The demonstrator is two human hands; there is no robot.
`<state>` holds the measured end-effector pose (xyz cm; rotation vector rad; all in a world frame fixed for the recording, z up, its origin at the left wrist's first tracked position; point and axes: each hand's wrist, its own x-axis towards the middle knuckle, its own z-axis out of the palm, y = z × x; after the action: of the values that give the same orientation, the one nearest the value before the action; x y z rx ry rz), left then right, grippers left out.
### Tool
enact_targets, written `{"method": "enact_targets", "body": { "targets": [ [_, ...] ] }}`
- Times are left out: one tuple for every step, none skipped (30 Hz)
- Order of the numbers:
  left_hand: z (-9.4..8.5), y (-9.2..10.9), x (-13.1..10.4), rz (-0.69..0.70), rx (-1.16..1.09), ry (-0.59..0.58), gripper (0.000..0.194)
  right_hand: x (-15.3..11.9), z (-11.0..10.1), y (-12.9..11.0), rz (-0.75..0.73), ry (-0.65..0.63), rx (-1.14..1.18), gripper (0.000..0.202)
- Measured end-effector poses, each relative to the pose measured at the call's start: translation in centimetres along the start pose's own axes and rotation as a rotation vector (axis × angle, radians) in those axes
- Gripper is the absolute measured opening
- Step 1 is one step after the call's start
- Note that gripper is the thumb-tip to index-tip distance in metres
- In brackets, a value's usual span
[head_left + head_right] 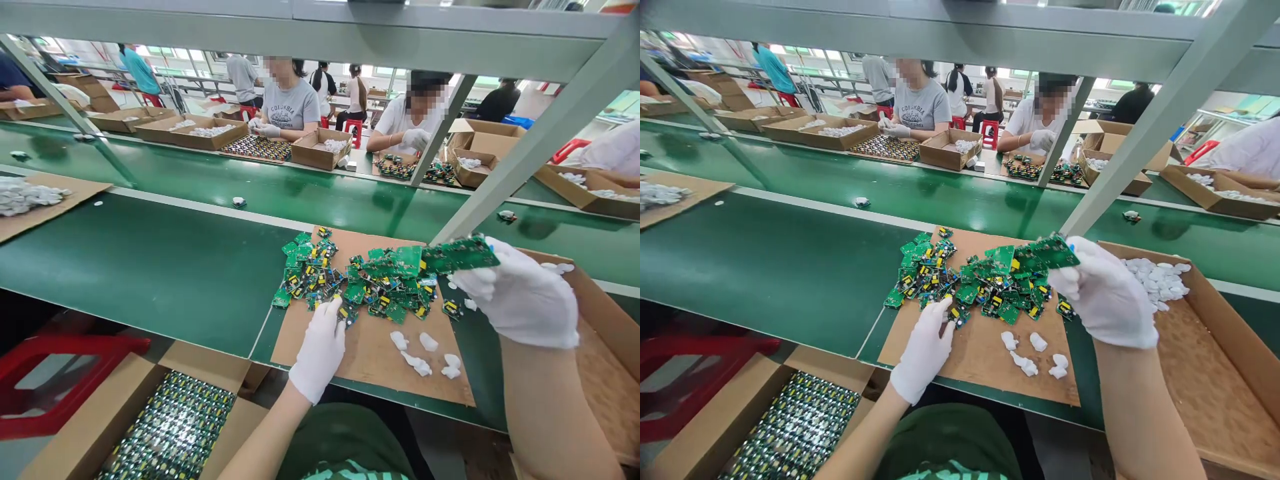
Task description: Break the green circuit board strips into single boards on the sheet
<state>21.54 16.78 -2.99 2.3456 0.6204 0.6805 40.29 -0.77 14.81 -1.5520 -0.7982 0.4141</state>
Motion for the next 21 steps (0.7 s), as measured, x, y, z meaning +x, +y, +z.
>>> {"method": "enact_targets", "body": {
  "targets": [
    [-0.5, 0.2, -0.1, 0.016, -0.012, 0.041, 0.038, -0.7, -0.3, 0.0, 0.002, -0.014, 0.056, 0.031],
    [-1.2, 0.6, -0.2, 0.033, -0.019, 0.092, 0.037, -1.4, -0.6, -0.1, 0.011, -0.042, 0.137, 0.030],
    [-2.2, 0.9, -0.4, 0.058, -0.022, 0.141, 0.037, -2.0, -0.7, -0.1, 0.026, -0.076, 0.211, 0.028],
    [-3.2, 1.4, -0.5, 0.088, -0.022, 0.181, 0.041, -2.6, -0.6, -0.1, 0.050, -0.103, 0.257, 0.026],
    [-4.3, 1.8, -0.6, 0.126, -0.022, 0.201, 0.048, -3.1, -0.4, -0.1, 0.085, -0.132, 0.280, 0.023],
    [-5.2, 2.2, -0.6, 0.161, -0.030, 0.192, 0.057, -3.4, -0.1, -0.2, 0.129, -0.160, 0.282, 0.022],
    [-6.1, 2.6, -0.4, 0.179, -0.050, 0.155, 0.068, -3.7, 0.3, -0.3, 0.177, -0.185, 0.285, 0.021],
    [-6.7, 2.9, -0.2, 0.178, -0.085, 0.086, 0.076, -3.9, 0.9, -0.3, 0.222, -0.212, 0.293, 0.021],
    [-7.2, 3.2, 0.0, 0.159, -0.135, -0.017, 0.079, -4.0, 1.4, -0.3, 0.257, -0.238, 0.307, 0.022],
    [-7.5, 3.3, 0.2, 0.124, -0.193, -0.137, 0.076, -4.0, 1.9, -0.3, 0.279, -0.265, 0.326, 0.024],
    [-7.7, 3.4, 0.4, 0.083, -0.254, -0.264, 0.066, -3.9, 2.3, -0.1, 0.290, -0.287, 0.340, 0.025],
    [-7.7, 3.4, 0.4, 0.038, -0.311, -0.380, 0.054, -3.8, 2.6, 0.1, 0.291, -0.285, 0.336, 0.025],
    [-7.6, 3.4, 0.4, -0.004, -0.349, -0.459, 0.043, -3.6, 2.9, 0.4, 0.278, -0.258, 0.305, 0.025],
    [-7.5, 3.3, 0.2, -0.046, -0.362, -0.486, 0.035, -3.3, 3.1, 0.8, 0.249, -0.214, 0.247, 0.022],
    [-7.4, 3.1, 0.0, -0.085, -0.349, -0.468, 0.032, -3.0, 3.3, 1.2, 0.208, -0.170, 0.168, 0.021],
    [-7.2, 2.9, -0.2, -0.121, -0.327, -0.430, 0.030, -2.6, 3.6, 1.7, 0.162, -0.144, 0.077, 0.025],
    [-7.1, 2.6, -0.5, -0.149, -0.312, -0.395, 0.029, -2.2, 3.9, 2.1, 0.121, -0.141, -0.015, 0.034],
    [-7.0, 2.4, -0.7, -0.169, -0.315, -0.372, 0.029, -1.7, 4.2, 2.5, 0.099, -0.163, -0.101, 0.043],
    [-6.9, 2.1, -0.8, -0.184, -0.338, -0.371, 0.029, -1.1, 4.7, 2.9, 0.098, -0.199, -0.171, 0.050],
    [-6.8, 1.9, -0.8, -0.195, -0.376, -0.391, 0.030, -0.5, 5.2, 3.4, 0.116, -0.232, -0.227, 0.055],
    [-6.7, 1.7, -0.7, -0.204, -0.415, -0.419, 0.030, 0.1, 5.7, 3.8, 0.145, -0.254, -0.274, 0.057]
  ]
}}
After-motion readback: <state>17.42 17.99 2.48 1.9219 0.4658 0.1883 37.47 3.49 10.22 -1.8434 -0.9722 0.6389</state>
